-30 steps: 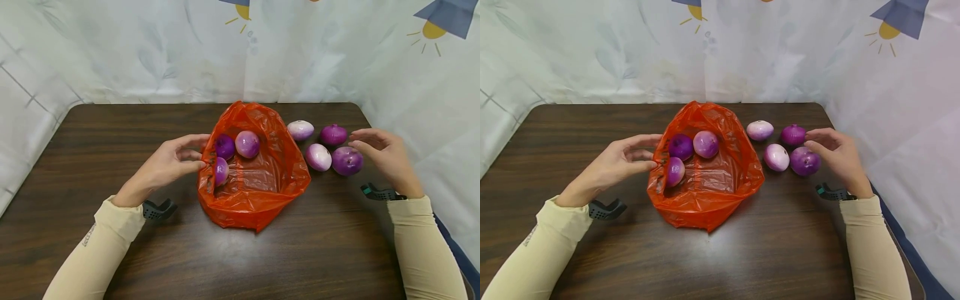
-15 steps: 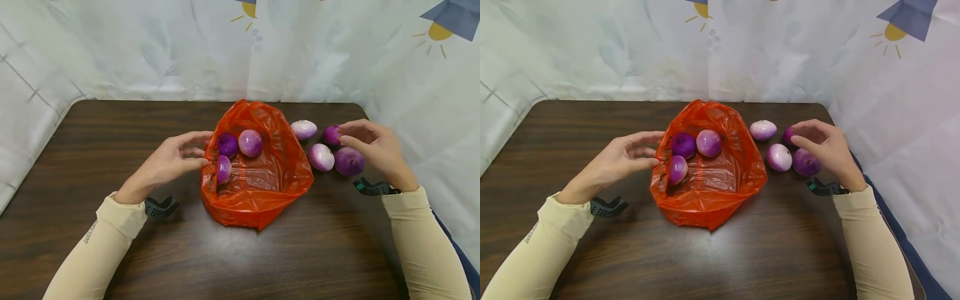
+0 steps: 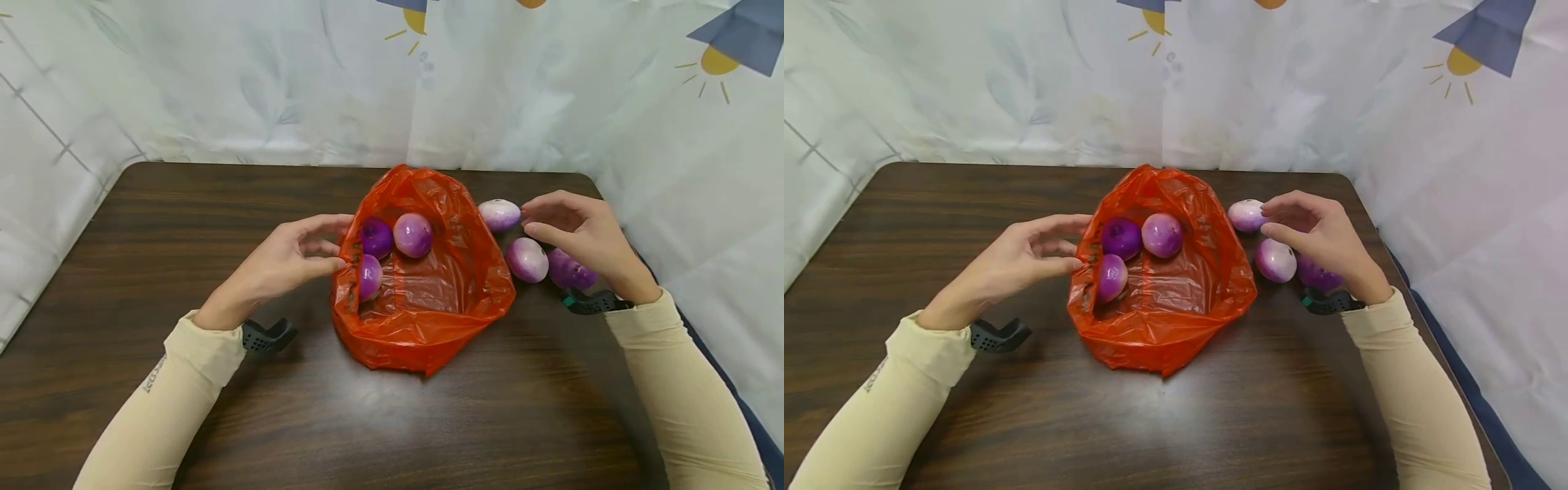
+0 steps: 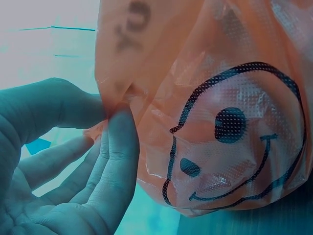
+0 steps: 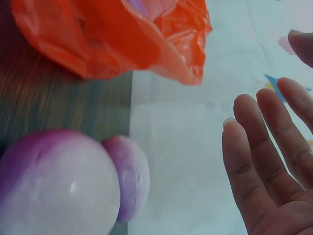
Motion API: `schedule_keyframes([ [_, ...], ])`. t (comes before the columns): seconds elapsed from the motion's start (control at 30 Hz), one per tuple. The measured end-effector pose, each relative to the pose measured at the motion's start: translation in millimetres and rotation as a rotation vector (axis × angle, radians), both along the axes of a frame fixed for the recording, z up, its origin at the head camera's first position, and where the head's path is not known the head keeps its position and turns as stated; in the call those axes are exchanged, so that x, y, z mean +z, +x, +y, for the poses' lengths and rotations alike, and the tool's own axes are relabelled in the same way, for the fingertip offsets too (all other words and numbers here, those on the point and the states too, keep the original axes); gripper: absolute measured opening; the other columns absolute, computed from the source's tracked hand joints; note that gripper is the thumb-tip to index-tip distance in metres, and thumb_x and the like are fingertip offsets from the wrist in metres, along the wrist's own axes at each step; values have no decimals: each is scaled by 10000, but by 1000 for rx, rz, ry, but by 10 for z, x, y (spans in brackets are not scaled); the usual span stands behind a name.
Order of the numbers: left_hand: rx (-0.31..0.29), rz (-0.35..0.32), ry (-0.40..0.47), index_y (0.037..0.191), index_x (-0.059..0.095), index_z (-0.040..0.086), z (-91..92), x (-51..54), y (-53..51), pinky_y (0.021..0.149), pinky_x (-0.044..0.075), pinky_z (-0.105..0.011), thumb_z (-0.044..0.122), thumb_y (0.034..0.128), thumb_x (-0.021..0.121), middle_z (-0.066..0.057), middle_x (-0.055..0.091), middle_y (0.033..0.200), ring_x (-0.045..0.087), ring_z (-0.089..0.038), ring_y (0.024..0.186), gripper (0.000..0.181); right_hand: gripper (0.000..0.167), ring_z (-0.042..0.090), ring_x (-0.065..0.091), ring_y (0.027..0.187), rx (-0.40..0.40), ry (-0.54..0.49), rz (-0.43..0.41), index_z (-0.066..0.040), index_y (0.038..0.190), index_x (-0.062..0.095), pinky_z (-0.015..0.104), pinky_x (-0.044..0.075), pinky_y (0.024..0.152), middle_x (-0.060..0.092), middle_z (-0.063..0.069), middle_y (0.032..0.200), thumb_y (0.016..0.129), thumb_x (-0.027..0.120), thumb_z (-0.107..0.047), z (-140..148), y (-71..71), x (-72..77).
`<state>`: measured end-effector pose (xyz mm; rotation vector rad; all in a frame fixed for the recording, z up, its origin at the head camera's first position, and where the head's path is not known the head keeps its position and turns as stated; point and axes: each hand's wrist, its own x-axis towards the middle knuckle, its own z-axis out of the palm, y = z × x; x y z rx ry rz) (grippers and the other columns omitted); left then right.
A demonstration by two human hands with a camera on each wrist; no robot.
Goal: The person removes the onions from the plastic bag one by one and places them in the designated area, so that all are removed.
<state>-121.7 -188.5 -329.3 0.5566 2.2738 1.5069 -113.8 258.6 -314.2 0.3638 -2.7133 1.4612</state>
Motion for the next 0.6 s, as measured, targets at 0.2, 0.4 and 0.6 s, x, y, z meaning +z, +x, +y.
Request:
schedule_keyframes([
  [0.2, -7, -16, -6, 1516, 515, 189, 0, 22, -19, 875, 599, -248, 89, 962, 716, -70, 584, 1456, 710, -173, 1101, 598, 276, 73, 728, 1044, 76, 11, 34, -111, 1222, 714, 135, 561, 896, 740, -21, 1158, 952, 753, -148, -161, -84, -6],
  [0.4, -7, -11, -22, 1513, 519, 198, -22, 44, -25, 871, 600, -252, 104, 961, 720, -63, 589, 1459, 708, -195, 1111, 595, 267, 89, 737, 1031, 145, -2, 45, -107, 1212, 715, 173, 591, 864, 737, 42, 1171, 951, 754, -143, -355, -193, -20],
  [0.6, -2, -18, -25, 1513, 518, 197, -42, 47, -31, 868, 597, -246, 99, 958, 723, -61, 588, 1460, 712, -160, 1090, 600, 289, 83, 723, 1016, 188, 18, 71, -109, 1229, 717, 186, 600, 835, 715, 147, 1189, 945, 761, -143, -539, -286, 0],
])
